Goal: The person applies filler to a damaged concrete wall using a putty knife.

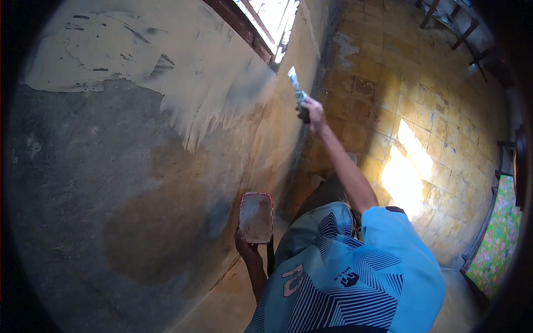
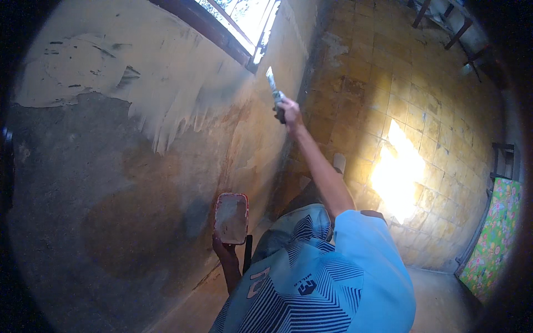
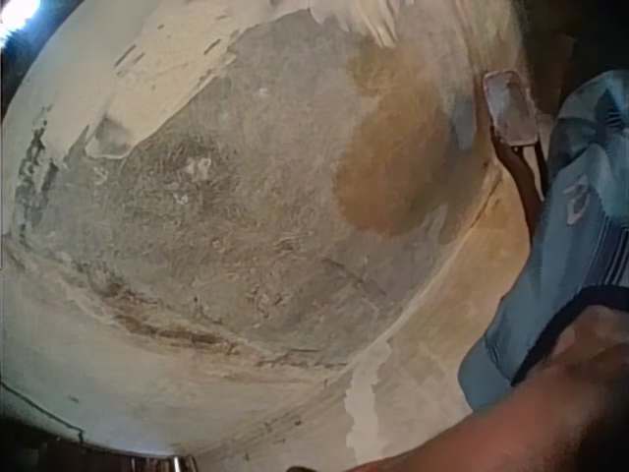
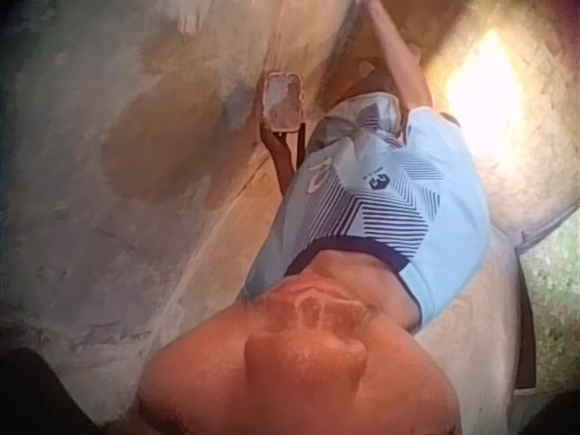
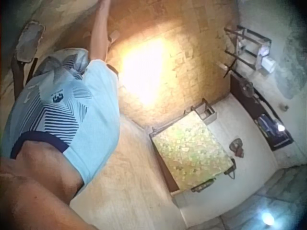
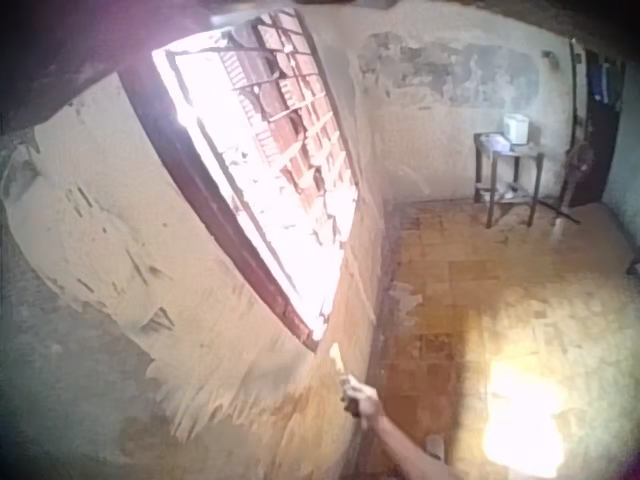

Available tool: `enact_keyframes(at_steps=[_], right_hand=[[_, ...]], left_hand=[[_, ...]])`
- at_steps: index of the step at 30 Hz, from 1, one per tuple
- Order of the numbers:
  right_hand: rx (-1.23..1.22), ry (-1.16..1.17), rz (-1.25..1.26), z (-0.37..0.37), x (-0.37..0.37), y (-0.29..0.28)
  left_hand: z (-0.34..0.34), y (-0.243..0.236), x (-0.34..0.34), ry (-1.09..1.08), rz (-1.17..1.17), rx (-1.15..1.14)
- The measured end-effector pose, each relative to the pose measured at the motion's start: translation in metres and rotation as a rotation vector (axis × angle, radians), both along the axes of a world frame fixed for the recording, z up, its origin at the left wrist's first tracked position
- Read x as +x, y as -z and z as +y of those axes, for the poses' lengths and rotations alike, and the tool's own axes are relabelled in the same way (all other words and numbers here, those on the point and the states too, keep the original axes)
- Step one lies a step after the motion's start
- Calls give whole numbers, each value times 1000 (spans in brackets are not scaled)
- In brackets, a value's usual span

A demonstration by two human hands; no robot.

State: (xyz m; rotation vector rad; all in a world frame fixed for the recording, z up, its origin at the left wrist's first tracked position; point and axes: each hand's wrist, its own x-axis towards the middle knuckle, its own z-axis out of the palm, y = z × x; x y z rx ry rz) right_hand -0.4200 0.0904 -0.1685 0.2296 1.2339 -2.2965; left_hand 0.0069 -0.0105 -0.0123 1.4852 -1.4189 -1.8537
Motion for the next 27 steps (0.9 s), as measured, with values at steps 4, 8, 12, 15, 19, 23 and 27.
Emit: enact_keyframes(at_steps=[4,8,12,15,19,23,27], right_hand=[[133,30,63,-59,43,22],[366,212,187,-109,66,20],[409,80,158,-123,112,-26],[700,5,370,-107,166,-14],[497,25,211,-88,158,-10],[458,35,183,-88,54,8],[454,12,212,-101,59,28]], left_hand=[[3,-4,3,-47,-45,0],[2,-1,4,-37,-42,4],[6,-6,8,-79,-72,-5],[7,-6,6,-47,-1,0],[4,-6,4,-77,-42,-11],[5,-3,9,-73,-26,-22],[2,2,3,-60,-36,-7]])
